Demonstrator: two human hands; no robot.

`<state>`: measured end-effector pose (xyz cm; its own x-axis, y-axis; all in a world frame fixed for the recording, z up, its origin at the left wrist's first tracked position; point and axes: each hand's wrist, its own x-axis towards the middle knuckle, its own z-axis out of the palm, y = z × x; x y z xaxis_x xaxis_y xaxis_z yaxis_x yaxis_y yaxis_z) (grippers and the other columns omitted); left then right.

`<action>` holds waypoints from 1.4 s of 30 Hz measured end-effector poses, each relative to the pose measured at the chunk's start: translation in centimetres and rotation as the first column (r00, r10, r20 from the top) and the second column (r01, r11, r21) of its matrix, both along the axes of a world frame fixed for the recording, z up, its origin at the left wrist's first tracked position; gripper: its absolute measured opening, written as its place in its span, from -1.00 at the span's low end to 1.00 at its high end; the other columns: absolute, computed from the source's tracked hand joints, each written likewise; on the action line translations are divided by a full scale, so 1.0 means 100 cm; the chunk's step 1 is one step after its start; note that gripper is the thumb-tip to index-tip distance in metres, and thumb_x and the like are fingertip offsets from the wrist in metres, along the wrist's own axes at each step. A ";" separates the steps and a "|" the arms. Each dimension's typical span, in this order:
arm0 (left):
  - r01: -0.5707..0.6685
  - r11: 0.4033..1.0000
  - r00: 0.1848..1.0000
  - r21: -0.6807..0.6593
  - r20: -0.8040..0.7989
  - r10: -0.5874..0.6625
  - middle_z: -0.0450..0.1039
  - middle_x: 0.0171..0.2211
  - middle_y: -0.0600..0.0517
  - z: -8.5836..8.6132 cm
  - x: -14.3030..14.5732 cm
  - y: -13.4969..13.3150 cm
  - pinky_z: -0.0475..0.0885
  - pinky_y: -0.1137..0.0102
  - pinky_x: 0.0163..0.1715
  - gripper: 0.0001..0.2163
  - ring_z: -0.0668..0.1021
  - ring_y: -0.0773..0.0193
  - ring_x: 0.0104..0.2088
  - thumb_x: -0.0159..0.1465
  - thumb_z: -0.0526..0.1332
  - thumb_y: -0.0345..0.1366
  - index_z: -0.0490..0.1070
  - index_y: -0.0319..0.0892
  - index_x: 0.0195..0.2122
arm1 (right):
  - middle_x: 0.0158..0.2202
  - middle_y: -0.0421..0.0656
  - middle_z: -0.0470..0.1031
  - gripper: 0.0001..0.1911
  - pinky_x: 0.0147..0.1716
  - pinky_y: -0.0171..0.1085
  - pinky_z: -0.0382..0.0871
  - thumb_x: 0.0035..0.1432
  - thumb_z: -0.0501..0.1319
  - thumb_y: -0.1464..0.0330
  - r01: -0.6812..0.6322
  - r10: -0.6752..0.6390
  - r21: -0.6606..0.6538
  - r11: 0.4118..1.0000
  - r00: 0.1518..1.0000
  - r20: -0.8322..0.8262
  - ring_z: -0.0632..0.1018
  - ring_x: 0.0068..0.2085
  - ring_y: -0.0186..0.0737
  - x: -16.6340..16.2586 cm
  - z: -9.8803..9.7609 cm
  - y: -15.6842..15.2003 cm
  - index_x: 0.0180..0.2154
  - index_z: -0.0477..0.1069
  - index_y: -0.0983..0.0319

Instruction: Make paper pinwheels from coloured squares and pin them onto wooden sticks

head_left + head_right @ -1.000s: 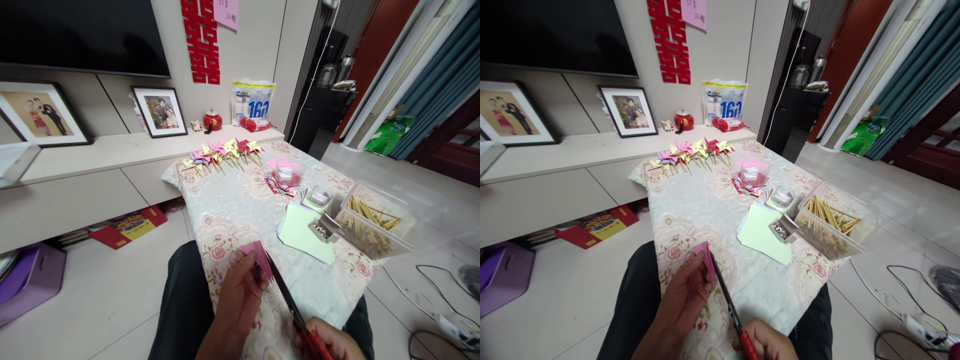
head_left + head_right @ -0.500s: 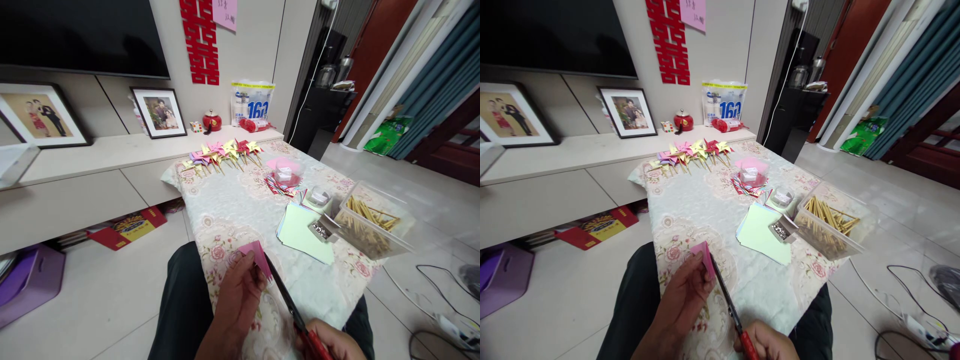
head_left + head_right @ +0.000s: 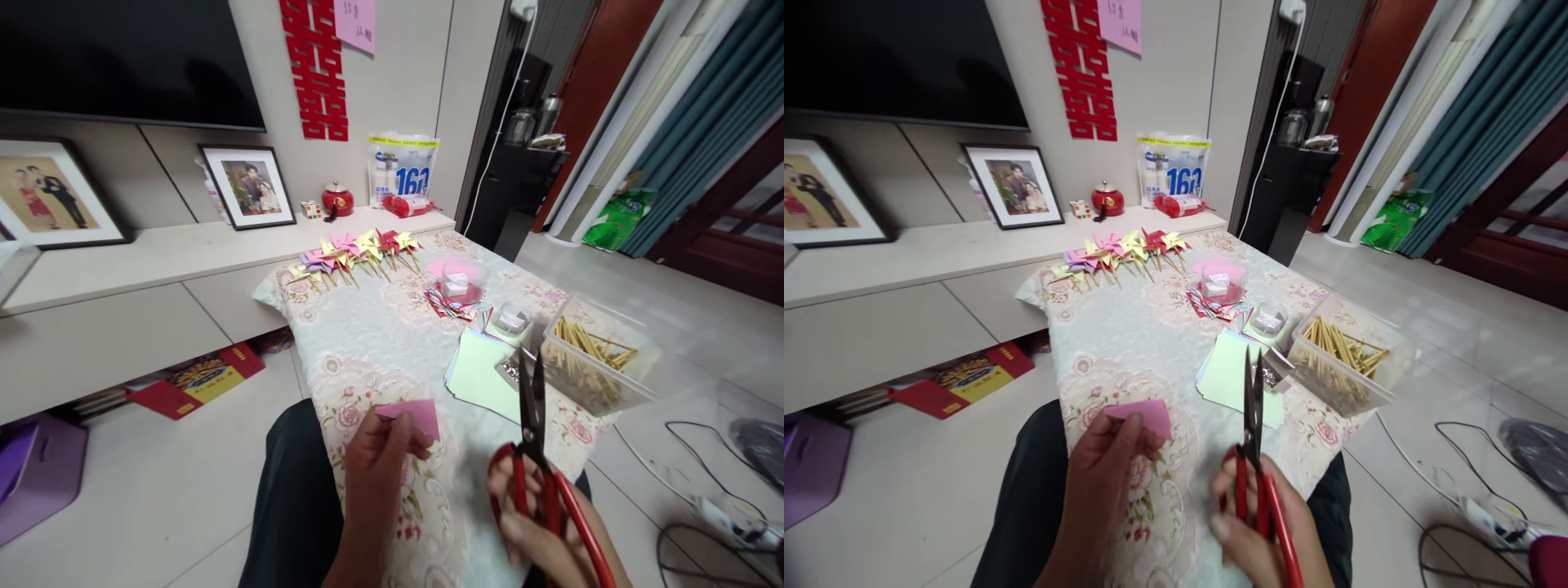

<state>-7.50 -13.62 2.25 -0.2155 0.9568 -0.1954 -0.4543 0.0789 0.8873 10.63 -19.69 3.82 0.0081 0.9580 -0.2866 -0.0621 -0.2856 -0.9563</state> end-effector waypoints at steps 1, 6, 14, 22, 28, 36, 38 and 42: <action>0.006 0.999 0.995 0.046 -0.095 -0.002 0.56 -0.50 0.03 0.000 0.002 -0.002 0.49 0.43 -0.39 -0.82 0.55 0.30 -0.47 0.19 0.35 -0.18 0.50 -0.19 -0.37 | -0.23 -0.02 0.57 -0.50 -0.51 -0.30 0.40 -0.14 0.49 0.09 0.066 -0.068 0.055 0.996 0.997 0.027 0.52 -0.38 -0.14 -0.004 0.002 0.010 -0.20 0.47 0.19; 0.063 0.947 0.905 0.315 -0.418 0.079 0.58 -0.25 -0.03 -0.005 0.001 -0.006 0.54 0.33 -0.21 -0.89 0.62 0.20 -0.25 0.30 0.24 -0.29 0.53 -0.14 -0.20 | -0.09 -0.03 0.59 -0.56 -0.41 -0.29 0.46 0.01 0.44 0.22 0.168 -0.165 0.238 0.957 0.986 -0.035 0.52 -0.41 -0.28 -0.027 -0.002 0.045 -0.07 0.45 0.17; 0.251 0.742 0.599 0.622 -0.702 0.385 0.55 -0.19 -0.01 -0.011 -0.013 -0.002 0.51 0.41 -0.11 -0.76 0.59 0.27 -0.14 0.28 0.16 -0.54 0.46 -0.14 -0.10 | -0.24 -0.11 0.60 -0.70 -0.47 -0.30 0.46 0.10 0.40 0.26 0.171 -0.052 0.310 0.935 0.933 -0.357 0.58 -0.44 -0.27 -0.054 -0.007 0.063 -0.14 0.44 0.18; 0.070 0.889 0.767 0.452 -0.595 0.242 0.51 -0.04 -0.08 -0.016 -0.013 -0.004 0.53 0.25 -0.10 -0.73 0.60 0.15 -0.11 0.30 0.18 -0.39 0.42 -0.09 0.02 | -0.44 -0.20 0.48 -0.75 -0.51 -0.35 0.35 0.12 0.38 0.24 0.144 0.010 0.428 0.892 0.941 -0.337 0.47 -0.49 -0.32 -0.046 -0.006 0.075 -0.20 0.45 0.20; 0.232 0.954 0.933 -0.192 0.320 -0.163 0.54 -0.26 -0.12 0.002 -0.014 0.003 0.48 0.33 -0.42 -0.60 0.57 0.20 -0.38 0.25 0.23 -0.04 0.41 -0.25 -0.03 | -0.41 -0.19 0.47 -0.68 -0.46 -0.30 0.36 0.11 0.37 0.19 -0.017 0.118 0.420 0.908 0.969 -0.215 0.46 -0.44 -0.27 -0.033 0.001 0.075 -0.16 0.43 0.21; 0.392 0.918 0.843 -0.067 0.425 -0.329 0.59 -0.31 -0.06 0.011 -0.008 -0.005 0.52 0.26 -0.21 -0.89 0.59 0.06 -0.19 0.16 0.36 -0.28 0.59 -0.15 -0.29 | -0.35 -0.16 0.50 -0.66 -0.34 -0.26 0.39 0.10 0.39 0.21 -0.182 0.237 0.331 0.926 0.962 -0.136 0.49 -0.35 -0.22 -0.035 0.004 0.072 -0.14 0.42 0.22; 0.429 0.902 0.820 -0.057 0.444 -0.362 0.58 -0.34 -0.05 0.010 -0.011 -0.003 0.51 0.32 -0.23 -0.89 0.59 0.13 -0.24 0.16 0.37 -0.32 0.60 -0.19 -0.29 | -0.30 -0.14 0.53 -0.66 -0.32 -0.26 0.40 0.12 0.39 0.22 -0.166 0.225 0.339 0.926 0.964 -0.142 0.51 -0.33 -0.23 -0.035 0.004 0.072 -0.12 0.41 0.21; 0.301 0.942 0.849 -0.149 0.491 -0.194 0.53 -0.44 0.05 0.005 -0.022 0.006 0.42 0.52 -0.47 -0.88 0.51 0.37 -0.44 0.08 0.45 -0.34 0.58 -0.21 -0.37 | -0.27 -0.13 0.53 -0.59 -0.41 -0.30 0.36 0.09 0.38 0.14 -0.045 0.094 0.349 0.936 0.988 -0.126 0.45 -0.41 -0.28 -0.026 0.001 0.065 -0.08 0.39 0.18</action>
<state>-9.74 -13.07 2.80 0.1902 0.8891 -0.4163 -0.7468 0.4063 0.5265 7.98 -13.20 3.95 -0.0782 0.9947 0.0674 -0.1930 0.0512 -0.9799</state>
